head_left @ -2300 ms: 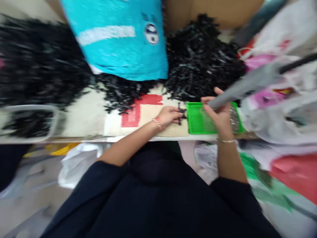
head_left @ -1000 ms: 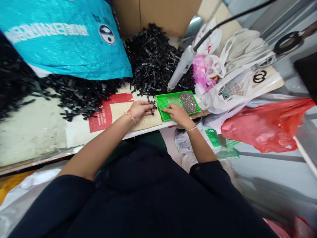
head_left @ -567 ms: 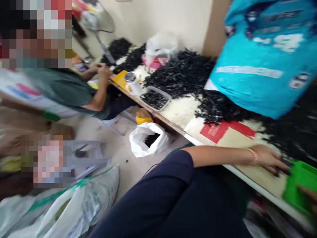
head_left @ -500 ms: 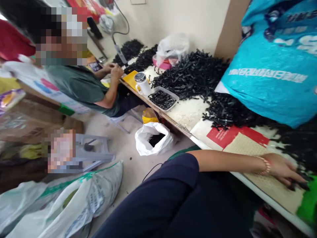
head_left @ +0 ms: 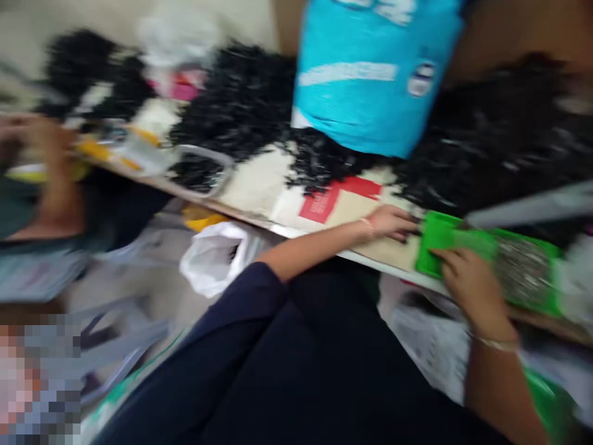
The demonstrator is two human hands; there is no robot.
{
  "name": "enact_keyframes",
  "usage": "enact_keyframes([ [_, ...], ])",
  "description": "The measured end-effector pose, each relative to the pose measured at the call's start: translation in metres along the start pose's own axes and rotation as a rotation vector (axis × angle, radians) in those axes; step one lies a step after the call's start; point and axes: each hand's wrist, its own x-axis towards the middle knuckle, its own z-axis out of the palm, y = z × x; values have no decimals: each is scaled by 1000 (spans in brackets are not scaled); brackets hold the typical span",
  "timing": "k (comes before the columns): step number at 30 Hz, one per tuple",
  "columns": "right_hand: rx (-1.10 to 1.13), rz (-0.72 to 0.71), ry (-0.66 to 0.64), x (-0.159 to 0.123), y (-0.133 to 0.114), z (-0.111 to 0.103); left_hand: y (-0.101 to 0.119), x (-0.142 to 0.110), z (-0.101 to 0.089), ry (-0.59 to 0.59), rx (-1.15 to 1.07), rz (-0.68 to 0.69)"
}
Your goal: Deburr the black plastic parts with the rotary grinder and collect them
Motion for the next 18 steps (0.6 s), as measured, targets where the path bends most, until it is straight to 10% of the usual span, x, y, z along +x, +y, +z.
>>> enact_keyframes([
  [5,121,44,-54,3,9,3,2,2,-5,90,-5,-46],
  [12,816,80,629,25,13,-9,1,-4,0,151,12,-73],
  [18,1194,27,484,72,-19,-43,6,-2,2,145,3,-109],
])
